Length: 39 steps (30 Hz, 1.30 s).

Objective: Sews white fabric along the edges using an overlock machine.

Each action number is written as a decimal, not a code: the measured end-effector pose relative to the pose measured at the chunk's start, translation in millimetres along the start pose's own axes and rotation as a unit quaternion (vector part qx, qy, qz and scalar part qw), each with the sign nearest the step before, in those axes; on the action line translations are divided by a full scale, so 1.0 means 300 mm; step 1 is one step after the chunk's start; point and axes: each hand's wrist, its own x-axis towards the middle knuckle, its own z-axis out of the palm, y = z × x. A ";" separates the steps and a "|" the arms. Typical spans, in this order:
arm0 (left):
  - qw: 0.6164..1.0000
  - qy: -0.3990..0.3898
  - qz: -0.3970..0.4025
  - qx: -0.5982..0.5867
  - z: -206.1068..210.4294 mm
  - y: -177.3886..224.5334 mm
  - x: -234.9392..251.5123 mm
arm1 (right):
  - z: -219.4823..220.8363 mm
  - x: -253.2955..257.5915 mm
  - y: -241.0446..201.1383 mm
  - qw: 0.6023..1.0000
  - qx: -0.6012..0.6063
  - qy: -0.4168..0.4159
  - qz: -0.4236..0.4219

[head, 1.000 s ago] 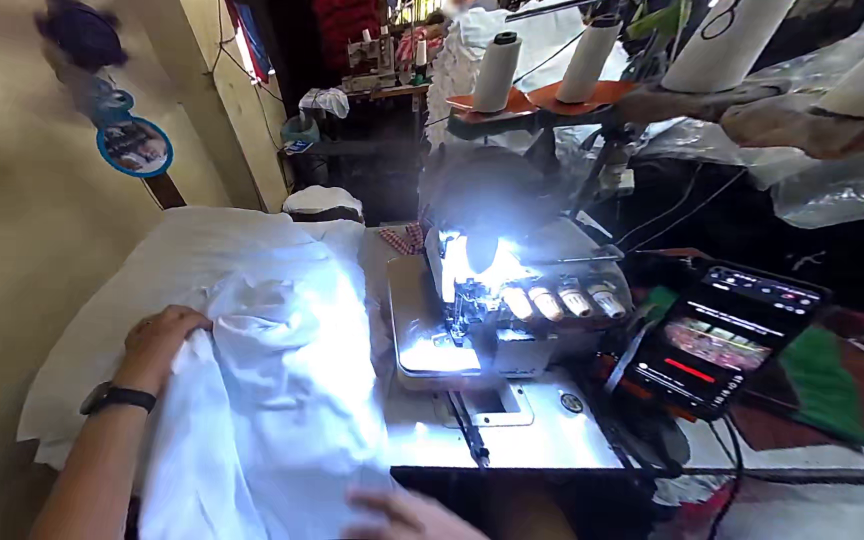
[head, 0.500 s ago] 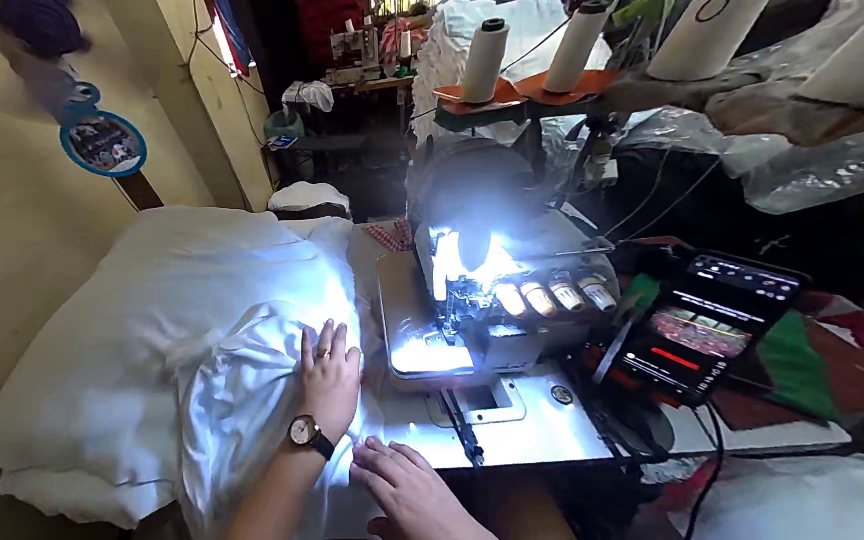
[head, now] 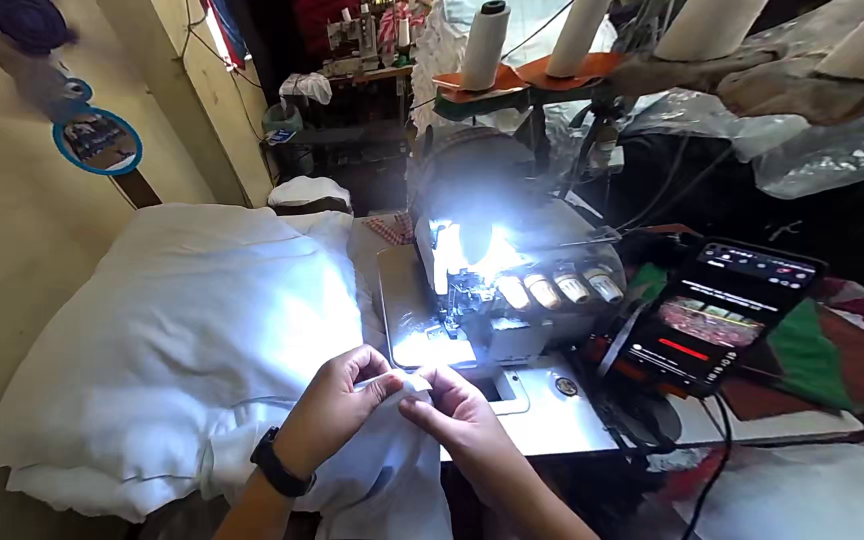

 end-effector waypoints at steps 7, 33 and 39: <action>0.984 -0.065 -0.011 -0.165 0.019 0.042 -0.005 | -0.028 -0.023 -0.003 0.994 -0.045 0.048 -0.086; 0.981 0.149 0.026 -0.122 -0.045 0.109 -0.053 | -0.061 -0.120 0.192 0.941 -0.330 -0.067 -0.041; 0.950 0.245 0.183 0.062 -0.095 0.204 0.031 | -0.143 -0.139 0.047 0.952 -0.289 -0.096 -0.038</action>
